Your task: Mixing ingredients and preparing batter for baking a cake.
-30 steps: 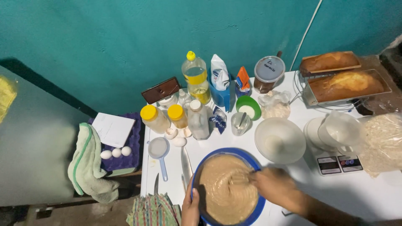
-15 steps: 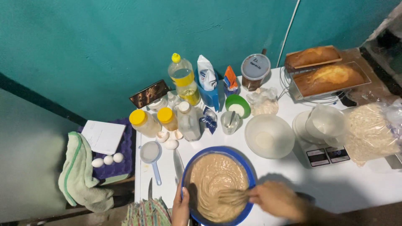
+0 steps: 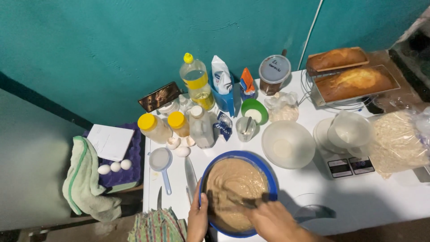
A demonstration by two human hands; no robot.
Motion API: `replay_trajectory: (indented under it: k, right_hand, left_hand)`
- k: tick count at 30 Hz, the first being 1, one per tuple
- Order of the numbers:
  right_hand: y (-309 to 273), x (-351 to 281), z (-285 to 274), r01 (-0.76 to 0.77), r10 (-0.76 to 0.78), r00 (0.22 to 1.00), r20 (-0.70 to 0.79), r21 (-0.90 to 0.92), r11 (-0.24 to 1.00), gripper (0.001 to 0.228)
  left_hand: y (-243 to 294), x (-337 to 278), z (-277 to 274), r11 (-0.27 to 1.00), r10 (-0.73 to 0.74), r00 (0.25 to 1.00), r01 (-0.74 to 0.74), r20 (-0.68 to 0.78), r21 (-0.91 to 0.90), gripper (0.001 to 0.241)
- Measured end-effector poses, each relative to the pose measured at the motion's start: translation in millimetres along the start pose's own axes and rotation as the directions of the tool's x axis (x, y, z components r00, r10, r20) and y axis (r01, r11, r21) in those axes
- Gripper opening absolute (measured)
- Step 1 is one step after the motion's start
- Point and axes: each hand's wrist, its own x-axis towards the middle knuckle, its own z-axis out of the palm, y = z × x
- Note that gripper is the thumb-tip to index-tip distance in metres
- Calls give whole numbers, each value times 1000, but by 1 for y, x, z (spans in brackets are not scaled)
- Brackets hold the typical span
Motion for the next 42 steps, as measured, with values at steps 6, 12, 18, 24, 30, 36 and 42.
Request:
replay_trajectory:
  k: [6,12,18,24,30,36,42]
  right_hand:
    - [18,22,-15,-163,173,972,159,-71,984,24]
    - [26,2,-62,-46,38,998,41,229,972,35]
    - [18,-1,-7,29,-37,998,56,142,989,39]
    - [5,14,-44,-105,96,991,92,92,990,33]
    - [23,1,-78,-109,79,985,154,201,974,38]
    - [39,7,-11,-17,-10,995,98,276,961,24]
    - [34,21,-20,-161,148,983,113,115,980,33]
  left_hand:
    - [14,-6,7,999,27,999,-28,25,40,56]
    - [-10,8,-4,998,23,1000,-23,4,65,58]
    - [18,3,-2,994,53,998,-57,40,96,57]
    - [18,0,7,997,53,998,-55,43,54,60]
    - [-35,24,-6,992,118,993,-117,12,-39,59]
    - [-3,16,-3,992,102,995,-102,9,74,58]
    - [-36,21,5,993,113,993,-114,9,27,57]
